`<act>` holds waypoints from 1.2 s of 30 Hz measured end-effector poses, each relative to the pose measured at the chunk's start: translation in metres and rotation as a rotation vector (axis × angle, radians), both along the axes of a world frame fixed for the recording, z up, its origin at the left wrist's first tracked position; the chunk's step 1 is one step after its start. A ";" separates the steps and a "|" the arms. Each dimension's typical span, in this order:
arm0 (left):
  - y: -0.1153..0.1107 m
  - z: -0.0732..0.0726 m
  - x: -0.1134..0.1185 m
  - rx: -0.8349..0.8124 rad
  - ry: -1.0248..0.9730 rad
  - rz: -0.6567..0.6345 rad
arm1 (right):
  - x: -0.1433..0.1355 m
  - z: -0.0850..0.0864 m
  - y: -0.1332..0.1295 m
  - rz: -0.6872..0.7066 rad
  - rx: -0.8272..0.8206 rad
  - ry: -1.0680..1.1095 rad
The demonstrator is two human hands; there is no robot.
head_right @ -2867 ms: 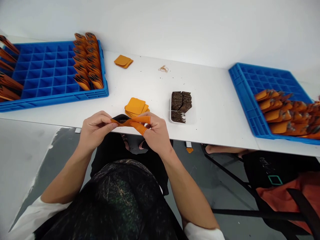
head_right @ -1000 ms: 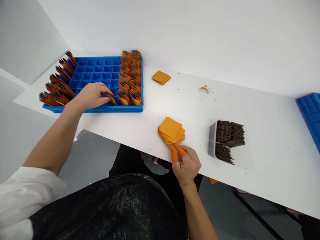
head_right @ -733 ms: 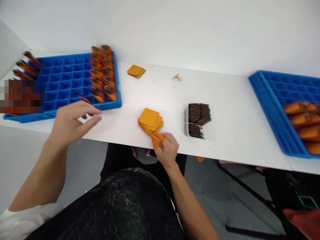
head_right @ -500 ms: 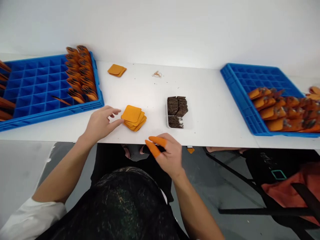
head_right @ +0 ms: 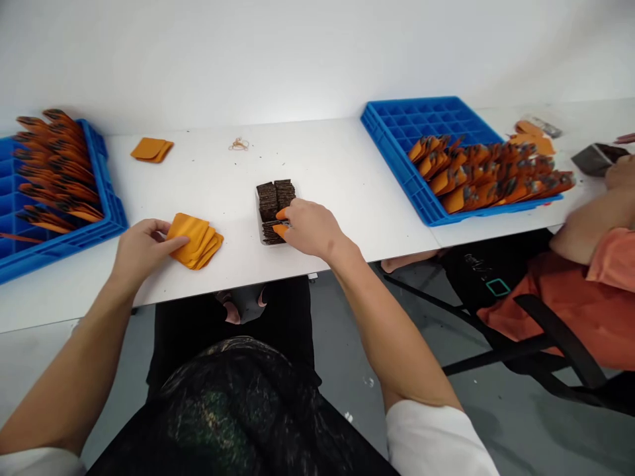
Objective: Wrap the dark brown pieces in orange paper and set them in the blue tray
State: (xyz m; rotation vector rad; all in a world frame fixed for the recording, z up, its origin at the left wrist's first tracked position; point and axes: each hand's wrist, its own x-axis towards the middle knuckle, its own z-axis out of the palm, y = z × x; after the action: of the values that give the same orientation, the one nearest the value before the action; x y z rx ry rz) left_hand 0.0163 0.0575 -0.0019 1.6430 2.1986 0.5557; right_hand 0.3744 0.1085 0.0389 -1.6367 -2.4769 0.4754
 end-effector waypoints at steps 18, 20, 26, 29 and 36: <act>-0.016 0.019 -0.015 -0.078 -0.663 0.130 | -0.016 0.017 0.009 -0.029 0.001 -0.008; -0.018 0.015 -0.021 -0.075 -0.711 0.150 | -0.012 0.022 0.007 -0.026 0.024 0.057; -0.031 0.013 -0.030 -0.108 -0.862 0.208 | 0.002 0.028 0.001 -0.081 0.059 0.450; -0.038 0.013 -0.032 -0.064 -0.832 0.177 | 0.003 0.023 -0.001 -0.141 0.061 0.615; -0.051 0.000 -0.035 0.076 -0.686 0.142 | -0.006 -0.002 0.007 -0.269 0.076 0.721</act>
State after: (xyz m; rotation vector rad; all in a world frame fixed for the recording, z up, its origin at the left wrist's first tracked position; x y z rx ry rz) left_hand -0.0186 0.0062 -0.0015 1.0944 1.7891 1.0663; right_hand 0.3685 0.1154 0.0370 -1.4042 -1.7065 0.7556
